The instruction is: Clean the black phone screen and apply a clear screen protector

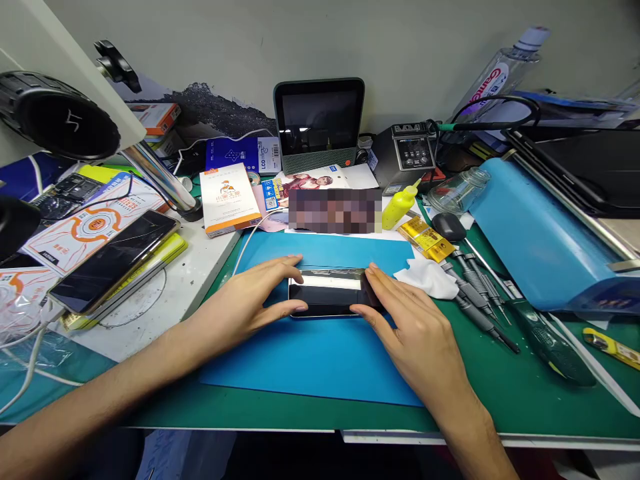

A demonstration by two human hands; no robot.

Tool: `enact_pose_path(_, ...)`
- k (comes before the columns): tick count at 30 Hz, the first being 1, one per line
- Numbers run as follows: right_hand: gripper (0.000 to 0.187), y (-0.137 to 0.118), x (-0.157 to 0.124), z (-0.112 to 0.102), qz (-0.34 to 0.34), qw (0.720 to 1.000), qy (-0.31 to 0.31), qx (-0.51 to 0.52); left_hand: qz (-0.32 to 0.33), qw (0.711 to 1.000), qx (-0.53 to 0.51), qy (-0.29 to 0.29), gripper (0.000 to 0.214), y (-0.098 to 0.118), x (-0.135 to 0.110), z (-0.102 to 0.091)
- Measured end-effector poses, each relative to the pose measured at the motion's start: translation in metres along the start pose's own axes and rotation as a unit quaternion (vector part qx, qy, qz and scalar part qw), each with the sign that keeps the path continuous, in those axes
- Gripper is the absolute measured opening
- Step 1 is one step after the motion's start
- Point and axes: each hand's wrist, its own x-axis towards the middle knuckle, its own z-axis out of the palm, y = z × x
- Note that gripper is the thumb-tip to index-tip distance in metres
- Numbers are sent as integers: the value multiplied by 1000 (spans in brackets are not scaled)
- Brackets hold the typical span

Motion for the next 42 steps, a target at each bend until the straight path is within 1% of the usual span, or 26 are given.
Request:
enact_pose_path(2,52,0,0,0,4,1000,-3,2,-16,1000,-25,-9,28,0,3,-1)
enact_pose_path(5,53,1,-1,0,11,1000,-3,12,-15,999,-29,4,31,-1,3,-2)
enact_pose_path(8,57,3,-1,0,23,999,-2,37,9,1000,-9,15,36,-1,1,-2)
enact_pose_path(11,61,3,-1,-1,47,996,-2,76,52,998,22,30,39,-1,0,-2)
enact_pose_path(14,66,3,-2,-4,69,991,13,111,87,993,55,54,45,0,0,-2)
enact_pose_path(16,69,3,-2,-7,77,988,26,132,95,991,72,64,48,1,-1,-1)
enact_pose_path(18,71,5,-1,-11,79,985,25,149,93,991,72,62,47,2,-2,0)
enact_pose_path(23,67,15,9,-26,55,986,-23,156,53,997,41,42,46,5,-6,2)
enact_pose_path(27,69,32,21,-40,2,985,-79,156,51,997,39,45,46,6,-6,3)
enact_pose_path(30,70,47,32,-45,-38,980,-122,152,52,997,30,50,49,4,-5,4)
enact_pose_path(33,69,58,42,-43,-69,975,-150,149,43,998,26,40,51,2,-5,3)
enact_pose_path(36,68,63,48,-36,-82,971,-164,156,32,999,27,24,51,2,-5,2)
enact_pose_path(39,69,66,47,-27,-80,968,-169,170,19,999,34,10,53,3,-5,0)
enact_pose_path(42,70,66,42,-22,-59,968,-169,179,10,999,38,5,54,2,-5,1)
